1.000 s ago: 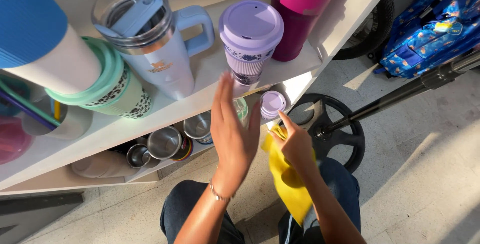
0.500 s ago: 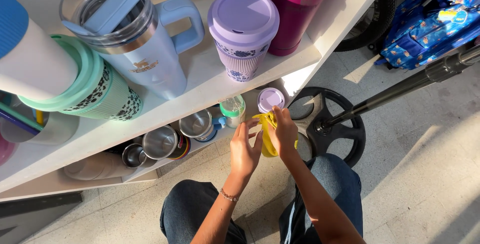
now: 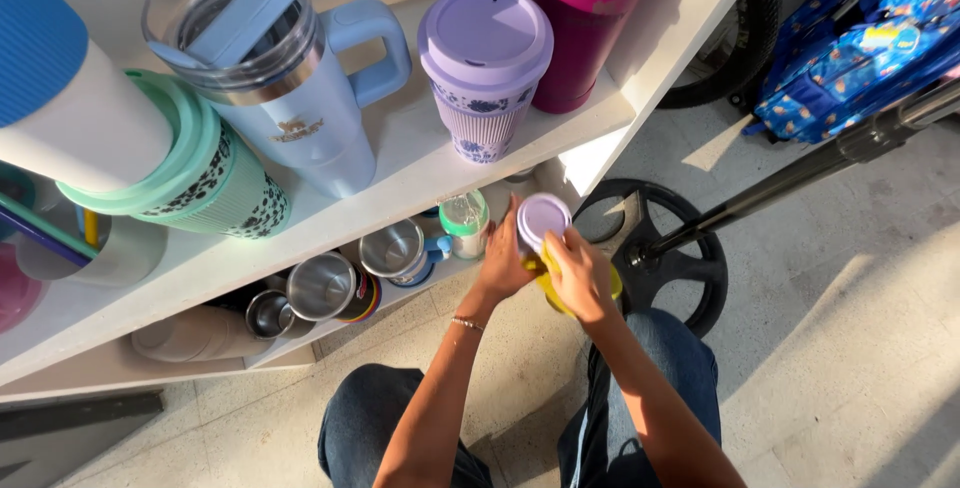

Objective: Cleaning a purple reusable cup with a yellow cloth at a checkout counter in a gift shop

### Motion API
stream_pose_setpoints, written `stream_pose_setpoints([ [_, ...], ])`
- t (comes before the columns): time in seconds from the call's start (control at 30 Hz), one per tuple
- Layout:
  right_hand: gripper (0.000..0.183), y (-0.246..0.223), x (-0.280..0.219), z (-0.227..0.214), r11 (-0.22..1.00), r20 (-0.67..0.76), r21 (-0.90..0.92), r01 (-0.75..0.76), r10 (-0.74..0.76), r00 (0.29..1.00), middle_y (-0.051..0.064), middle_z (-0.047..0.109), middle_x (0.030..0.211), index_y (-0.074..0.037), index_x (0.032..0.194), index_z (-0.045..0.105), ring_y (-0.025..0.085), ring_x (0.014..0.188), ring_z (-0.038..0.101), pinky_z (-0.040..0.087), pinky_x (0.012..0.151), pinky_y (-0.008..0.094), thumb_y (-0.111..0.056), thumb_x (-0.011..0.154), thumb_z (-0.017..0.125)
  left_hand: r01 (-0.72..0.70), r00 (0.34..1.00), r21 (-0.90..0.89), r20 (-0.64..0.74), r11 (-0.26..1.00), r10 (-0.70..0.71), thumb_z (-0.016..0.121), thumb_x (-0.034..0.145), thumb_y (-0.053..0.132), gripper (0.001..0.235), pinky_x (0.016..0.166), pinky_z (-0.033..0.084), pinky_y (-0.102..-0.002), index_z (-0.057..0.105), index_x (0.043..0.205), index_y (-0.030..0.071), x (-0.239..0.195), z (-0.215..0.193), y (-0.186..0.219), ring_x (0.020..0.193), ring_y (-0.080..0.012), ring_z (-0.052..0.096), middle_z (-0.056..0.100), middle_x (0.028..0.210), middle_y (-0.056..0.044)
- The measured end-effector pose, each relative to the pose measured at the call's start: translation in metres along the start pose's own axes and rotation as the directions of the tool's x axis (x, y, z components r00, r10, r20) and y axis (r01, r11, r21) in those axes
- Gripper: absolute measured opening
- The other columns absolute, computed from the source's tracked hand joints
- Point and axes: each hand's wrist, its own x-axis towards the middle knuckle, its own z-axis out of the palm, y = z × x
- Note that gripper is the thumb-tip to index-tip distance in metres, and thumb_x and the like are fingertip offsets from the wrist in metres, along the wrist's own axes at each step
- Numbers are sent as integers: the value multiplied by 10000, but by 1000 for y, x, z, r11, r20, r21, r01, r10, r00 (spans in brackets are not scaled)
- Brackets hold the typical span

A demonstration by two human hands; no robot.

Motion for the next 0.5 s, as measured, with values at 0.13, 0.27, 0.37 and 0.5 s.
stream_pose_setpoints([
  [0.13, 389, -33, -18, -76, 995, 20, 95, -21, 19, 1000, 99, 646, 1042, -224, 1225, 669, 330, 758, 704, 571, 630, 414, -224, 844, 750, -163, 986, -204, 14, 965, 169, 893, 603, 51, 1258, 1183, 186, -711, 181, 1640, 53, -25, -4, 18, 1363, -484, 486, 522, 1430, -310],
  [0.27, 235, -74, -3, -161, 706, 282, 607, -365, 238, 929, 61, 755, 984, -75, 1054, 709, 173, 911, 729, 603, 846, 280, -107, 834, 784, 77, 901, -572, 390, 816, 188, 871, 676, 392, 1227, 1198, 365, -543, 128, 1603, 83, -70, -33, 54, 1432, -393, 422, 371, 1571, -249],
  [0.37, 223, -72, -14, -189, 418, 372, 683, -599, 507, 778, 46, 764, 1047, -125, 1010, 743, 195, 947, 701, 664, 694, 332, -134, 794, 799, 477, 734, -797, 593, 371, 331, 844, 765, 541, 1203, 1006, 575, -457, 139, 1671, 183, -94, -23, 25, 1289, -390, 574, 416, 1588, -252],
  [0.5, 212, -115, 34, -228, 222, 246, 766, -603, 766, 594, 67, 702, 964, -72, 1055, 680, 214, 870, 695, 616, 593, 298, -174, 877, 735, 418, 817, -869, 486, 264, 308, 821, 818, 494, 1130, 1030, 548, -425, 164, 1664, 135, -97, -22, 35, 1281, -353, 572, 446, 1555, -240],
])
